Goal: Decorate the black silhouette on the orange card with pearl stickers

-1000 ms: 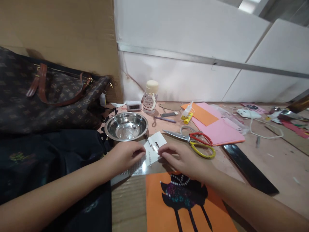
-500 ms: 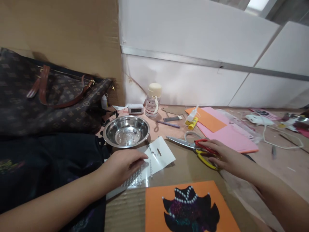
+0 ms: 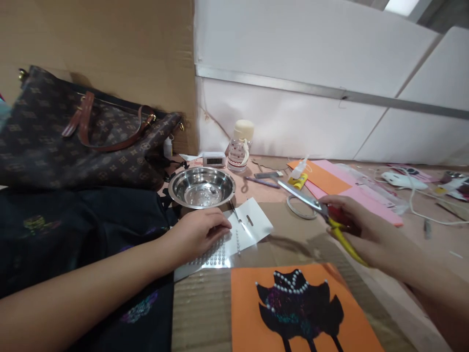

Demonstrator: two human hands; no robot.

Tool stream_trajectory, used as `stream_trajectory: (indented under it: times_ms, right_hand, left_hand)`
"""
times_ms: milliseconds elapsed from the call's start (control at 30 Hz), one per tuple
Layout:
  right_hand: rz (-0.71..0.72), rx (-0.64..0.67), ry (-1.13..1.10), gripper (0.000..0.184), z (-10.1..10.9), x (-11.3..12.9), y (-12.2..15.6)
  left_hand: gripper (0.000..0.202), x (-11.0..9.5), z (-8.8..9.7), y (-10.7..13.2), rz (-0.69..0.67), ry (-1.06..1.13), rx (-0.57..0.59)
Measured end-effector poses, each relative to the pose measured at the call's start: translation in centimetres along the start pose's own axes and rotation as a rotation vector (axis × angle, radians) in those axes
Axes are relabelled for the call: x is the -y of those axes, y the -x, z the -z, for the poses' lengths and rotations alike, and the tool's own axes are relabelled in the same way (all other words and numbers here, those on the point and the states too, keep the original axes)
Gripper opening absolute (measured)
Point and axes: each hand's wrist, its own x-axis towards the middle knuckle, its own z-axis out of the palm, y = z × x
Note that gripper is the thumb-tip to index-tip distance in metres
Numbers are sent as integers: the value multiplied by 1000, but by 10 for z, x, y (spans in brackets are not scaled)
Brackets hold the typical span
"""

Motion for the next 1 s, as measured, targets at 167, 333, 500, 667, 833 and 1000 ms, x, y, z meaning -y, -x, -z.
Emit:
stream_trajectory:
  times_ms: [167,333,500,667,833,1000]
  right_hand:
    - [46,233,73,50,-15,23,9]
    - [64,280,101,50,-15,22,12]
    - [87,327,131,49,-20,25,14]
    - [135,333,147,50,-27,28,15]
    - [127,305,128,53,-30,31,16]
    - [106,326,121,55,-29,33,17]
  left_hand:
    - [12,-1,3,0,25,27,9]
    - [10,-1,4,0,66,67,8]
    - [10,-2,4,-2,113,114,4]
    - [10,-3,4,-3,151,180,33]
    - [11,-2,6,-5,205,232,65]
    - [11,-1,9,-5,244,269,102]
